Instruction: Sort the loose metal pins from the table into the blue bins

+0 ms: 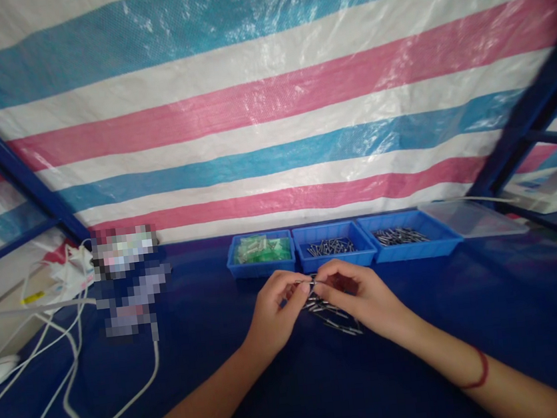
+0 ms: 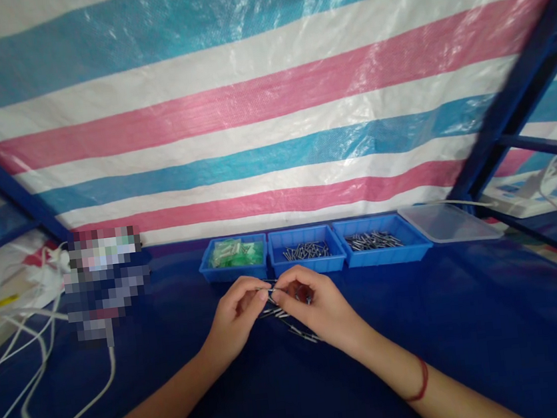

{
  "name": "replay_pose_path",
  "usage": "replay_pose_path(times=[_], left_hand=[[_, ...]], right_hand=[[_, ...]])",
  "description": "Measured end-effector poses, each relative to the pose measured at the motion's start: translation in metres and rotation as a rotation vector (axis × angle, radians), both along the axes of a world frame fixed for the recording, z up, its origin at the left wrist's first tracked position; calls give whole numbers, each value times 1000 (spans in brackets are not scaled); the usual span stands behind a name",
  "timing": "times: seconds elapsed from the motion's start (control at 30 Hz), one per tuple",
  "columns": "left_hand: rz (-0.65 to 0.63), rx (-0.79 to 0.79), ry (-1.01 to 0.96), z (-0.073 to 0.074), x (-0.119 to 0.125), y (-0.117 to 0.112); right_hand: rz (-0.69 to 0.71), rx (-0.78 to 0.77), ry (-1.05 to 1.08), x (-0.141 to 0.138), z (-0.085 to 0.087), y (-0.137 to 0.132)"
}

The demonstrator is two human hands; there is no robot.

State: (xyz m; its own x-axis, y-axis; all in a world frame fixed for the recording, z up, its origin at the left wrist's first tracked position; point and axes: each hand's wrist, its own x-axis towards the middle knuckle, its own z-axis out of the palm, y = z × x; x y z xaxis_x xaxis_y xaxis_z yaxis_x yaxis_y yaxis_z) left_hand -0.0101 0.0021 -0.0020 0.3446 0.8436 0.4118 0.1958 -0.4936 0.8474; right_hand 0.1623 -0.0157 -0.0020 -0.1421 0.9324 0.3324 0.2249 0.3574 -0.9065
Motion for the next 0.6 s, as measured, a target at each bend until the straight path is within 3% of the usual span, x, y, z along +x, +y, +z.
replay_pose_path(times=[0.13, 0.3, 0.37, 0.47, 0.6], left_hand=[[7, 17, 131, -4, 0, 1], [22, 121, 492, -6, -2, -3], [13, 149, 628, -6, -3, -4], [-1, 190, 746, -9, -4, -2], [2, 219, 798, -12, -4, 3]], right_hand=[[-67, 65, -31, 16, 12, 6], [-499, 111, -216, 89, 26, 32], [-687, 72, -334, 123, 23, 42], [-740, 7, -473, 156, 11, 52], [-812, 48, -670, 159, 4, 55]])
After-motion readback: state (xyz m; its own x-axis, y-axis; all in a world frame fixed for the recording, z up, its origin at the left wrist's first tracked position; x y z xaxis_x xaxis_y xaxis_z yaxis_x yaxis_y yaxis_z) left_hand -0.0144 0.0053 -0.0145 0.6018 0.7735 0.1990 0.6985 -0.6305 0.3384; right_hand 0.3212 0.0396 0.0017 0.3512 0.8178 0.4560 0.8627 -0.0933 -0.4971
